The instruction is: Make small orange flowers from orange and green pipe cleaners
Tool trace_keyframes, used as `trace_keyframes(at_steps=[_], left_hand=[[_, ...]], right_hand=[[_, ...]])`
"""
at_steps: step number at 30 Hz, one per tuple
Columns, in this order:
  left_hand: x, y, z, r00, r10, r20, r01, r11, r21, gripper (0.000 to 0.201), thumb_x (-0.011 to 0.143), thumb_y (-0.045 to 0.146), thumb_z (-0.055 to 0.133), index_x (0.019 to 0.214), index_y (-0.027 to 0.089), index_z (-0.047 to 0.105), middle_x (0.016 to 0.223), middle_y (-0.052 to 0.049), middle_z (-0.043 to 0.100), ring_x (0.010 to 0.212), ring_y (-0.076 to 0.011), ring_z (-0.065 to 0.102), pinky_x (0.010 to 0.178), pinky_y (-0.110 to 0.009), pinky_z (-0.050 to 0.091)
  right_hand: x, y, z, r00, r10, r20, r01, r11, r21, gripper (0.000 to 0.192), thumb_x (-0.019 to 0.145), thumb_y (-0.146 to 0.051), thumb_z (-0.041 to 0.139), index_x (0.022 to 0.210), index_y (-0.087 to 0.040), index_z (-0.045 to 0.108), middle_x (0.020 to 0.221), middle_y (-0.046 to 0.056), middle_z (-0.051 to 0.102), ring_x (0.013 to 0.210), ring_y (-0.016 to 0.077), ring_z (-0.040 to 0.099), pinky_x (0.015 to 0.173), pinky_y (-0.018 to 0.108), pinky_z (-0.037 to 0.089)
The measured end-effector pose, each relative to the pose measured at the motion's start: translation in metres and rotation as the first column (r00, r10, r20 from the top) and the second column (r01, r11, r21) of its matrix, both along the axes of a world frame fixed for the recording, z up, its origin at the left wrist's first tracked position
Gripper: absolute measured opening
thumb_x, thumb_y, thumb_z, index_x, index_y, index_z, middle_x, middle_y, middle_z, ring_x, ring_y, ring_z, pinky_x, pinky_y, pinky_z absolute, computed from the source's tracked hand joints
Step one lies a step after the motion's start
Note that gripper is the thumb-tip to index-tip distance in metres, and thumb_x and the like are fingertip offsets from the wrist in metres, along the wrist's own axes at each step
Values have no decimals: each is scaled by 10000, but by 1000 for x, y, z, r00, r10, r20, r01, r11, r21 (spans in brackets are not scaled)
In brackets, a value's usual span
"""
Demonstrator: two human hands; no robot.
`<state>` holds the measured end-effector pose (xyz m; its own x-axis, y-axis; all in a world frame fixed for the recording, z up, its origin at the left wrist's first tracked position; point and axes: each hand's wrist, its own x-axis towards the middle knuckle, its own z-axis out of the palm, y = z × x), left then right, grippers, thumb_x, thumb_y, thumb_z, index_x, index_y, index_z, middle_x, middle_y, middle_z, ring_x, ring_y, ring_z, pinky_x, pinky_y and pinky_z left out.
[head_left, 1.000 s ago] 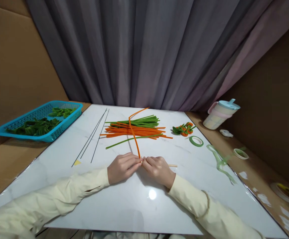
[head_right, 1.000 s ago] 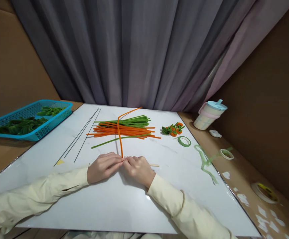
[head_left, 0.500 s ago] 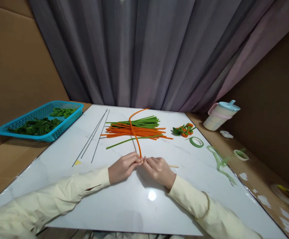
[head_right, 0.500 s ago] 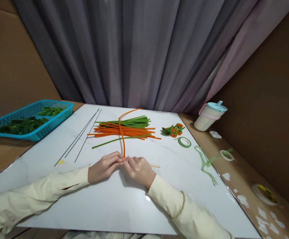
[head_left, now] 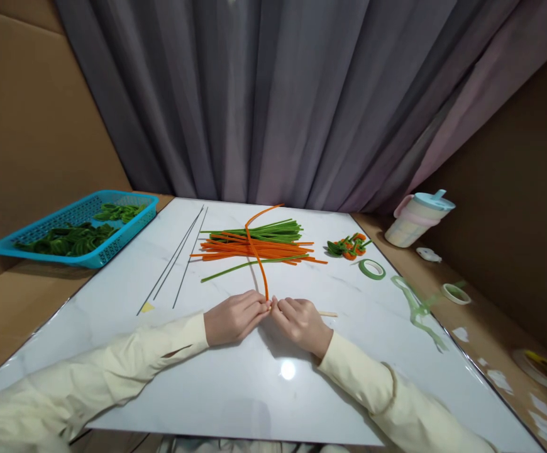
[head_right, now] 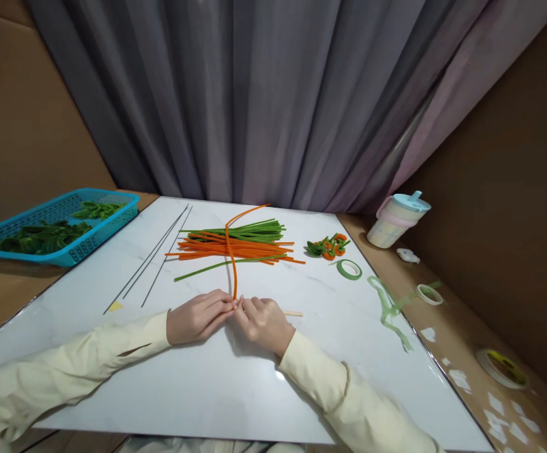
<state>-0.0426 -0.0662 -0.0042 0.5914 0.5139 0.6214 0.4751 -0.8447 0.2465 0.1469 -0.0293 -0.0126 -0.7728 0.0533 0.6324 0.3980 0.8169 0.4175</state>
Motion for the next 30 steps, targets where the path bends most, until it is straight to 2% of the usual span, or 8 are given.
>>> trace_keyframes(at_steps=[5,13,24,30], left_hand=[[0,2,-1,999,-10,36,7,997,70,127,923,127,410,900,121,534,836,-110,609,750,-165,549,658,-264,498],[0,1,-3,998,1,64,-5,998,65,101,927,147,425,889,139,518,824,-91,606,747,-158,554,659,-260,497],[2,3,-4,999,23,37,-26,994,103,154,931,121,370,857,131,505,744,-87,590,684,-166,524,576,-255,473],[2,4,-4,999,45,5,-45,985,166,150,924,99,366,885,121,509,719,-83,591,655,-171,524,554,-261,465]], right_hand=[[0,-2,4,1000,25,-9,-24,999,24,226,907,-42,364,838,-52,579,562,15,482,480,122,443,413,264,283],[-2,-3,6,999,30,-27,-29,998,48,219,902,-35,392,796,-71,580,544,3,474,478,117,439,414,268,270],[-4,-4,7,999,36,-25,-36,999,33,245,900,-36,389,739,-85,566,540,7,481,472,128,436,417,279,238],[-5,-2,8,999,45,-23,-44,999,7,254,914,-45,352,781,-78,566,559,14,494,484,133,443,440,277,241]])
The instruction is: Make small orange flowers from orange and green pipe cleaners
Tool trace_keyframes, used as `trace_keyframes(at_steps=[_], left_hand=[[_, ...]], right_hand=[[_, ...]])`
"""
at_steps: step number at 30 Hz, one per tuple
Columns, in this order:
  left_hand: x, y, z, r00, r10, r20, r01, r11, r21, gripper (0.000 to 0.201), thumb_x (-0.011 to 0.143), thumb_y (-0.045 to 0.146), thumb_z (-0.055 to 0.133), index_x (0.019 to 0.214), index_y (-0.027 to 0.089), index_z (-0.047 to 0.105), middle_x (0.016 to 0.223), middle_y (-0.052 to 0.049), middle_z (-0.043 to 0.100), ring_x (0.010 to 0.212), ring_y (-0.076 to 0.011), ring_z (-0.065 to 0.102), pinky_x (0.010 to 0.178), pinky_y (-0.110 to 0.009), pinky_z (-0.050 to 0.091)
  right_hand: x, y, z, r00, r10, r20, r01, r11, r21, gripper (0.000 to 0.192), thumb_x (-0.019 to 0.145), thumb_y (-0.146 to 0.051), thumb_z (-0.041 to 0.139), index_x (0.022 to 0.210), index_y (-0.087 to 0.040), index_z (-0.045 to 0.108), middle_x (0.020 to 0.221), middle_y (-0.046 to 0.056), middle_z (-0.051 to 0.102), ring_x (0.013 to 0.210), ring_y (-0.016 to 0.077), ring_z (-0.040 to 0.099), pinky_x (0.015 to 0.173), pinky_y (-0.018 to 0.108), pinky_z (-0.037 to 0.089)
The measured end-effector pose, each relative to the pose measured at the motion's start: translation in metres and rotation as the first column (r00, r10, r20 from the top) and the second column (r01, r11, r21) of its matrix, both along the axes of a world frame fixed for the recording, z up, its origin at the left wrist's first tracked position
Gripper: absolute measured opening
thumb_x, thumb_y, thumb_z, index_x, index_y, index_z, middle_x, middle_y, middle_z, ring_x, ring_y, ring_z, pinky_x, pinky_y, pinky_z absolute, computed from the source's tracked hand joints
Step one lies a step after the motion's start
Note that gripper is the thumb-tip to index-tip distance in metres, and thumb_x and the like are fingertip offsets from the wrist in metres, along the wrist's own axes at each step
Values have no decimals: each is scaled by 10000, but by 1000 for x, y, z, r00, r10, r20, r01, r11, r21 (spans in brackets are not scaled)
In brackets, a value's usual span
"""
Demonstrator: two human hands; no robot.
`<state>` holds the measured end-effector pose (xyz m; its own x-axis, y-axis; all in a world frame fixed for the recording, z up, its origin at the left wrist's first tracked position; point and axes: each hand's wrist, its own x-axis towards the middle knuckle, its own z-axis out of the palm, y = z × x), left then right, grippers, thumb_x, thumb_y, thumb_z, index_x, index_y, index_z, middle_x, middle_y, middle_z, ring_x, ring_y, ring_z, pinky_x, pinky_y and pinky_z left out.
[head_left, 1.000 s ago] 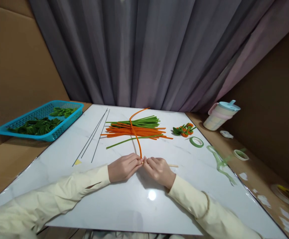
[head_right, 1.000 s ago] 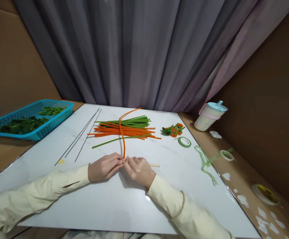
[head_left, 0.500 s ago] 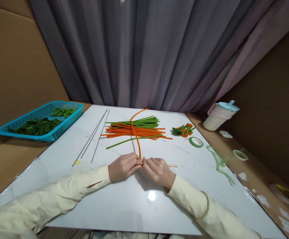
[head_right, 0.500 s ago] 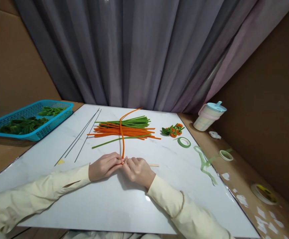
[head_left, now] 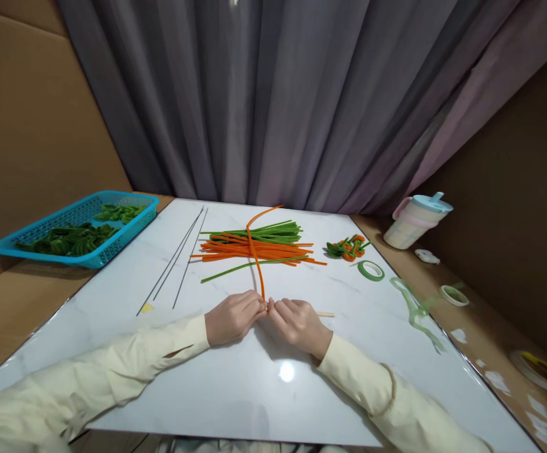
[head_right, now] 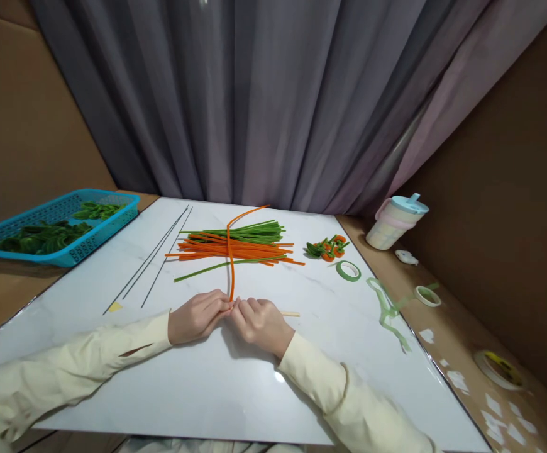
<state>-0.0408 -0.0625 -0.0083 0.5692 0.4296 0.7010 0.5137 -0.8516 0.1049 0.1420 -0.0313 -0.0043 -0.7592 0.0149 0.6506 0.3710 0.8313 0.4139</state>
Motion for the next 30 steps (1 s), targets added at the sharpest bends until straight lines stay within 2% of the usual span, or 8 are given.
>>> trace_keyframes(at_steps=[13,23,30], left_hand=[[-1,0,0,994,95,-58,-93,995,42,182,944,128,343,892,122,517,709,-60,578,653,-161,534,571,-259,469],[-1,1,-2,995,92,-49,-92,996,1,155,934,122,377,893,115,526,728,-69,593,663,-170,532,587,-272,479],[-2,1,-2,996,74,-41,-74,997,16,158,941,142,377,901,118,528,743,-75,601,669,-168,532,578,-265,476]], right_hand=[[-2,2,-2,999,-44,-6,43,986,-164,344,961,-116,321,690,-132,532,566,6,484,502,128,409,484,281,233],[0,7,0,1000,-9,-23,2,961,-276,342,975,-172,324,712,-143,540,565,3,502,511,127,417,511,266,274],[2,6,-2,999,20,-28,-26,972,-235,291,962,-126,347,755,-122,552,572,5,508,508,123,431,500,264,295]])
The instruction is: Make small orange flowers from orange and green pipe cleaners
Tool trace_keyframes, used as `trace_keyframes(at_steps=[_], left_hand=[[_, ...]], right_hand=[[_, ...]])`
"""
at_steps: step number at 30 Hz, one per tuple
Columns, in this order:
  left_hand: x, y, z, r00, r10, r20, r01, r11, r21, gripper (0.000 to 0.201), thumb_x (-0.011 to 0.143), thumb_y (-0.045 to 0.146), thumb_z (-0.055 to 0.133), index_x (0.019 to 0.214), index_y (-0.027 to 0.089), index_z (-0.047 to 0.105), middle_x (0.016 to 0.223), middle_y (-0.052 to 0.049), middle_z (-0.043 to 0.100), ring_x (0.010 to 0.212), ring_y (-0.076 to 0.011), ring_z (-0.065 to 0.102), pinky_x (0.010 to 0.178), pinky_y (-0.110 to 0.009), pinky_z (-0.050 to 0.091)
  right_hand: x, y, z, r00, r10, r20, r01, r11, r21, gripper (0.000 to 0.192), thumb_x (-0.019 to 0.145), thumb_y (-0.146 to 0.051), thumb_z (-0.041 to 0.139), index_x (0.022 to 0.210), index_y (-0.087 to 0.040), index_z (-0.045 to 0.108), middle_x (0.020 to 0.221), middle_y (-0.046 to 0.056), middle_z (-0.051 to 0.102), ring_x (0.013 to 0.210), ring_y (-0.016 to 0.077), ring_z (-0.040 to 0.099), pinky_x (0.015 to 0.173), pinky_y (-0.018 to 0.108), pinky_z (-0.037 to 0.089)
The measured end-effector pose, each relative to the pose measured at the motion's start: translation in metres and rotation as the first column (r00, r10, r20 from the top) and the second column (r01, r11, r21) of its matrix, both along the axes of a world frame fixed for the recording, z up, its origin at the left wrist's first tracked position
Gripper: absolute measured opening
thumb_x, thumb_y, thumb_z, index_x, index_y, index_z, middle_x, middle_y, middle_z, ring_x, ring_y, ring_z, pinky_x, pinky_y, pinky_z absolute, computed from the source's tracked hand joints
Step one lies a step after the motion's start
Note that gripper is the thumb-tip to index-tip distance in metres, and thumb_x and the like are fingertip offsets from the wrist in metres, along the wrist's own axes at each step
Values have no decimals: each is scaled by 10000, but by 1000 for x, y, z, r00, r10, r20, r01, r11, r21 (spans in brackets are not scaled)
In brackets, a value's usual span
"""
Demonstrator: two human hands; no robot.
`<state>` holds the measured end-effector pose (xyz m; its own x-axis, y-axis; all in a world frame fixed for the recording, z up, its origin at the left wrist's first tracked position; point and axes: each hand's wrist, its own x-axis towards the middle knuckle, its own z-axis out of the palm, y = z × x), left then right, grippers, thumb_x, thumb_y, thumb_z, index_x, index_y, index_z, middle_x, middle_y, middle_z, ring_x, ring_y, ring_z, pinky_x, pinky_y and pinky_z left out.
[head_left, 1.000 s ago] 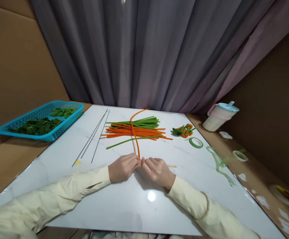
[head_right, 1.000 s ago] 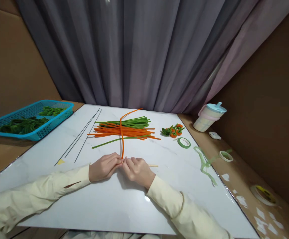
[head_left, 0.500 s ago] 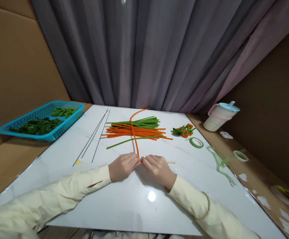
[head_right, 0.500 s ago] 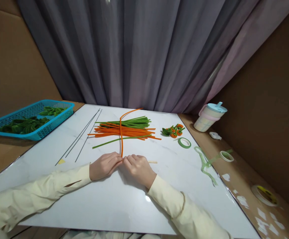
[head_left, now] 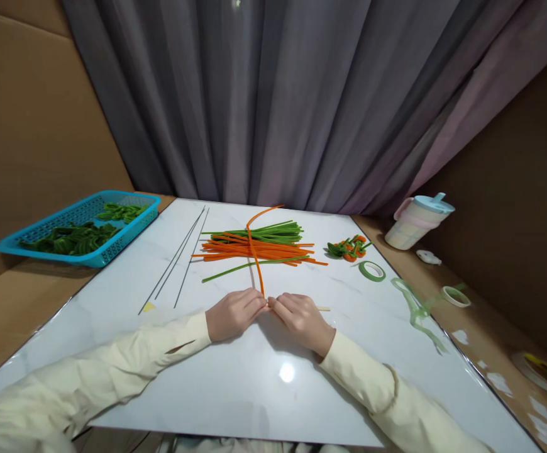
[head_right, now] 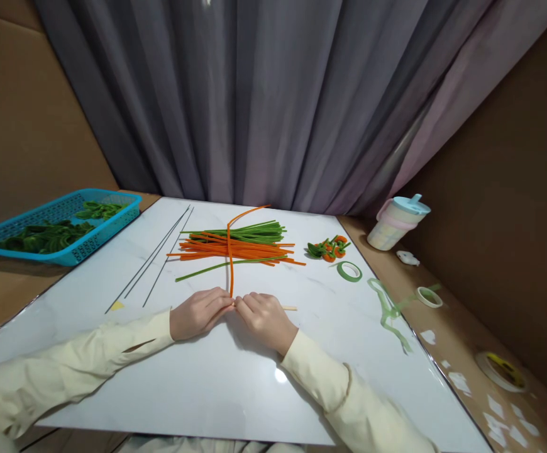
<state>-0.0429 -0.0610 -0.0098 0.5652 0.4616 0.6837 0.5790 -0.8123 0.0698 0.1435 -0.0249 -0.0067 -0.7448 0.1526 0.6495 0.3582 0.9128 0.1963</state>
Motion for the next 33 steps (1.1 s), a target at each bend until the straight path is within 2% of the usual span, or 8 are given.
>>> trace_keyframes(at_steps=[6,13,20,27,33], left_hand=[[0,0,2,999,-30,36,31,999,-14,135,940,159,395,949,115,522,768,-79,607,697,-163,559,596,-257,497],[0,-1,3,997,-53,60,54,998,-19,129,929,147,408,988,116,518,817,-93,627,741,-169,590,628,-268,521],[0,0,4,995,-72,63,74,997,-32,139,921,120,401,990,107,522,822,-102,629,737,-173,590,639,-277,523],[-4,2,3,984,-147,96,156,983,-95,106,912,146,443,973,109,521,838,-111,626,759,-175,583,655,-274,518],[-3,2,1,993,-94,71,99,993,-66,139,922,124,389,953,124,525,790,-91,619,715,-165,575,624,-262,502]], right_hand=[[2,0,-2,1000,22,-7,-22,997,68,169,934,-89,392,901,-72,557,600,16,530,524,126,473,477,266,322],[5,0,-3,999,33,10,-34,988,153,154,912,-71,403,993,-34,528,603,24,523,534,146,492,430,276,341],[5,-1,-3,999,20,31,-26,979,201,162,904,-56,415,1001,-18,539,608,30,522,525,141,486,422,274,348],[6,-3,0,997,31,65,-45,974,221,188,903,-44,384,1012,-3,532,614,40,515,536,147,496,416,268,363],[3,0,4,996,21,88,-39,979,199,185,897,-36,392,1007,-24,540,597,30,530,528,147,502,426,278,382]])
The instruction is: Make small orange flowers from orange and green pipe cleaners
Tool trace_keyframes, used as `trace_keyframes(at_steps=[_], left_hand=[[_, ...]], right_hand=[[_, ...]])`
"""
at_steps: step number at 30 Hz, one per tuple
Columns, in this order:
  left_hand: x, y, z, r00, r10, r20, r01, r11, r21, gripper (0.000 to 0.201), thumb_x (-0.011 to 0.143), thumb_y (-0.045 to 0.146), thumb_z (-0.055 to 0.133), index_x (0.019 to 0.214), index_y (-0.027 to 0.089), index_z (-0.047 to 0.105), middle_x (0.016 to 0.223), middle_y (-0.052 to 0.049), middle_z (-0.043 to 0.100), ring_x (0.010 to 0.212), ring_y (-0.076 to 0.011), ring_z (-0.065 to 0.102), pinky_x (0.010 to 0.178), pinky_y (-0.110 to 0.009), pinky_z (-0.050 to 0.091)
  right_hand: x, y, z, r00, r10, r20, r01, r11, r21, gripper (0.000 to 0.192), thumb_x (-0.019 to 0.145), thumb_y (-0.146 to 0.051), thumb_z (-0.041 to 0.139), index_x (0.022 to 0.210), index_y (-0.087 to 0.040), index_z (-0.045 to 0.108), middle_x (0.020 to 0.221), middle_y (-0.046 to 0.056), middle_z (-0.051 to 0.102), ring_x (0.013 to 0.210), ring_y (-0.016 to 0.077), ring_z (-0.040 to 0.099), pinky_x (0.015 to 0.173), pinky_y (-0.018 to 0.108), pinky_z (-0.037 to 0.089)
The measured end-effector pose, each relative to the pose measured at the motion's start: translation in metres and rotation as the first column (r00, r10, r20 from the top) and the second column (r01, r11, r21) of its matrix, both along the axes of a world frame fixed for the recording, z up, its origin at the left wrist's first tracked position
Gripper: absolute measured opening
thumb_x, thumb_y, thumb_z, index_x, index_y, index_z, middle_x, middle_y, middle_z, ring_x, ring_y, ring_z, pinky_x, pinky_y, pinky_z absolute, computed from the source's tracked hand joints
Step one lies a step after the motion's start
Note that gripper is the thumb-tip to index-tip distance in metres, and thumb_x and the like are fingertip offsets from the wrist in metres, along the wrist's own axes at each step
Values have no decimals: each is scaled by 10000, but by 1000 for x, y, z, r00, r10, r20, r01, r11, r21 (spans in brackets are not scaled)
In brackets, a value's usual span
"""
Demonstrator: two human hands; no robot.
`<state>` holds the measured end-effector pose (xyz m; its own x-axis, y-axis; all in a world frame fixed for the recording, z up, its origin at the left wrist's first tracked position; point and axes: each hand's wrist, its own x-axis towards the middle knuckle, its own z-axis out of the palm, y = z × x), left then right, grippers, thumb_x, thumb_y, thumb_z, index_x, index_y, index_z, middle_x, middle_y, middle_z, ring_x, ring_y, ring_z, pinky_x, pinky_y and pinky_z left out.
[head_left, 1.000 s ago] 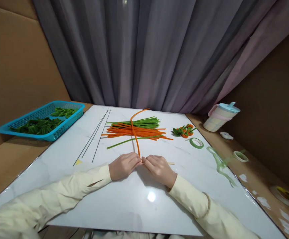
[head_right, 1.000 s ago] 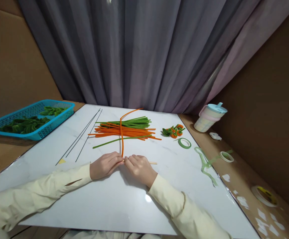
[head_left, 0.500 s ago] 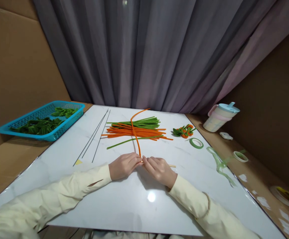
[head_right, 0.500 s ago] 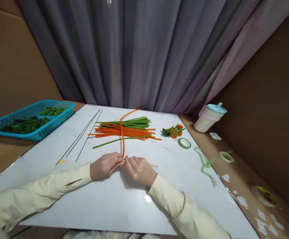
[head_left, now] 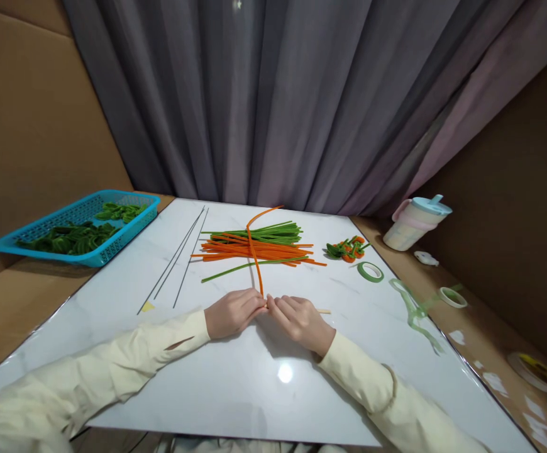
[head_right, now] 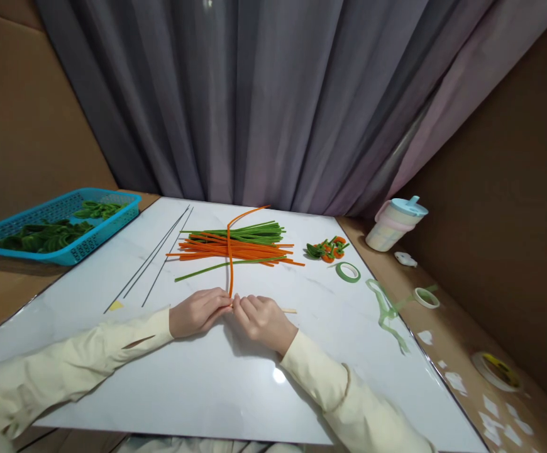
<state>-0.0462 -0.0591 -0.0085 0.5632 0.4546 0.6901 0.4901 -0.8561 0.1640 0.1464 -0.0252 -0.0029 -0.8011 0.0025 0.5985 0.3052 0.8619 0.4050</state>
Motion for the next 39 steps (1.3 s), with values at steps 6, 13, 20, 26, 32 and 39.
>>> trace_keyframes(at_steps=[6,13,20,26,32,39], left_hand=[[-2,3,-1,973,115,198,-97,990,-98,157,923,172,391,893,149,543,772,-70,618,714,-157,587,661,-266,497],[-4,9,30,835,344,430,-252,933,-256,137,920,227,450,819,155,510,626,18,527,522,-88,507,504,-183,429],[-4,4,64,680,377,629,26,845,-535,282,853,406,556,746,146,528,554,34,495,484,-85,486,473,-192,419],[-10,10,71,657,376,654,25,856,-517,316,817,437,591,715,143,537,531,37,491,465,-80,451,444,-189,378],[-16,16,69,694,410,592,-108,872,-477,260,839,387,567,732,150,557,574,23,543,482,-84,474,446,-183,378],[-17,16,62,814,396,425,-328,917,-227,205,873,274,531,717,148,575,622,-4,605,544,-102,533,517,-194,398]], right_hand=[[0,-8,11,993,1,-118,-2,1000,-4,214,872,-98,499,1073,-111,570,966,130,669,846,208,595,669,339,463],[-9,-10,19,967,114,-226,-143,983,-117,265,854,-72,450,1093,-101,561,1031,143,665,1013,230,583,719,352,483],[-42,17,43,933,-37,-358,-166,839,-518,239,895,-209,506,1126,-155,534,1093,126,630,1076,226,558,874,397,471],[-55,21,57,918,-17,-396,-255,741,-622,148,918,-188,470,887,-151,610,788,54,674,673,145,618,629,245,479],[-56,14,73,947,-33,-319,-216,668,-712,180,894,-123,456,769,-146,583,648,12,591,552,112,512,534,201,383],[-55,10,83,973,-46,-224,-145,633,-760,299,834,-50,443,557,-160,424,514,-41,394,486,85,348,487,202,265]])
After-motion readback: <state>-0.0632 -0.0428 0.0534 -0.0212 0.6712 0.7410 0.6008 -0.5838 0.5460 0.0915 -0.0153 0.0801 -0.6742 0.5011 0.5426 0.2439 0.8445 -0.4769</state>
